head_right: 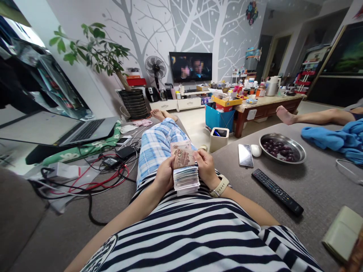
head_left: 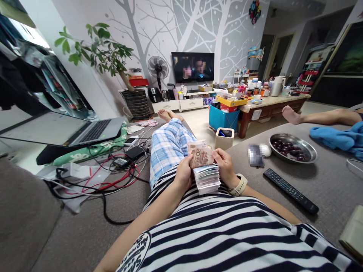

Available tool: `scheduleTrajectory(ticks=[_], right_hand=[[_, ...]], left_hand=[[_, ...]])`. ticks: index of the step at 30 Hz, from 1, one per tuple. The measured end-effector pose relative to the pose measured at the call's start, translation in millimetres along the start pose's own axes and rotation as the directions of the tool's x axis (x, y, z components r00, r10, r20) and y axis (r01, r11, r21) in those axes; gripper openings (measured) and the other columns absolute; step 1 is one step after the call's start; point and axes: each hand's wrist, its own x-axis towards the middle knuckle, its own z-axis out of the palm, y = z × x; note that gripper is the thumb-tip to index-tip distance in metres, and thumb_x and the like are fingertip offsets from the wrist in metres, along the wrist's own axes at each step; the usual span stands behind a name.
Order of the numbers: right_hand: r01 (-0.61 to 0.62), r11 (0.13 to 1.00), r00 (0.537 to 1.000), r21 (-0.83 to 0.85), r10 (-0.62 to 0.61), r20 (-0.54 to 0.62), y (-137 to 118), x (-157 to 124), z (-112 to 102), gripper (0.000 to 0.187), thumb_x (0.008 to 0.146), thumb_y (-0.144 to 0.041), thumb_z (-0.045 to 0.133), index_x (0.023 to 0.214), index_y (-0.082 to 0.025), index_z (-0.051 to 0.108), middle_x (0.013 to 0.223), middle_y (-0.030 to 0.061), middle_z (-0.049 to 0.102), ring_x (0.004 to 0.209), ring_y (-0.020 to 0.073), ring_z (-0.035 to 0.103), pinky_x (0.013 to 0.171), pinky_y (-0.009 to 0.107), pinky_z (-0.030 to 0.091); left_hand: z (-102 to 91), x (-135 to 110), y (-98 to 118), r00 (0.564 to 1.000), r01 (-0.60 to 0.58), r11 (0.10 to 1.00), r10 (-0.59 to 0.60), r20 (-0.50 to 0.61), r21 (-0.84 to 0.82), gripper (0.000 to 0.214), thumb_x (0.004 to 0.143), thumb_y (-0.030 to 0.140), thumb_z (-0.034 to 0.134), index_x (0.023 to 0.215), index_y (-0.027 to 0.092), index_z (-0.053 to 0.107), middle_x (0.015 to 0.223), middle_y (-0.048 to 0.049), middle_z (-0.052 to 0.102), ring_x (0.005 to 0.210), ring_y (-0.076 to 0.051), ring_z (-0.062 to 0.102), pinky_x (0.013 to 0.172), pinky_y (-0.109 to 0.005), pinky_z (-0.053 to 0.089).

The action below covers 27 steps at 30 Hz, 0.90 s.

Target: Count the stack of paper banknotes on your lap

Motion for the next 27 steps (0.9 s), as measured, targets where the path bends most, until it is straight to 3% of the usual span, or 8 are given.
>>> scheduleTrajectory(ticks=[11,20,27], right_hand=[[0.011,0.996,1.0,0.084,-0.01,-0.005,-0.3,0.0,2.4,0.03,0.086,-0.049,0.065,0.079,-0.02,0.064,0.065,-0.0023,0.055,0.059,0.0142,0.048,0.059,0.029,0.04],[0.025,0.999,0.999,-0.021,-0.025,-0.022,-3.5,-1.6,1.1,0.034,0.089,-0.053,0.058,0.073,-0.023,0.057,0.065,-0.0014,0.053,0.061,0.0165,0.047,0.061,0.031,0.041],[0.027,1.0,1.0,0.002,-0.027,-0.014,-2.1,-2.6,0.6,0.037,0.09,-0.053,0.057,0.069,-0.023,0.054,0.063,-0.0019,0.05,0.06,0.0164,0.044,0.06,0.031,0.039]], left_hand=[[-3.6,3.7,-2.6,0.999,-0.014,1.0,0.014,0.032,0.017,0.021,0.074,0.031,0.071,0.085,0.014,0.073,0.085,-0.0076,0.078,0.091,-0.027,0.073,0.093,-0.041,0.055],[-2.8,2.1,-3.1,1.0,-0.01,1.0,0.01,-0.003,0.02,0.021,0.071,0.032,0.072,0.082,0.014,0.071,0.083,-0.0065,0.078,0.086,-0.025,0.073,0.09,-0.04,0.056],[-2.4,0.6,-2.8,1.0,-0.009,0.999,0.01,-0.012,0.034,0.021,0.071,0.03,0.073,0.083,0.013,0.072,0.083,-0.0069,0.078,0.084,-0.025,0.073,0.089,-0.04,0.056]])
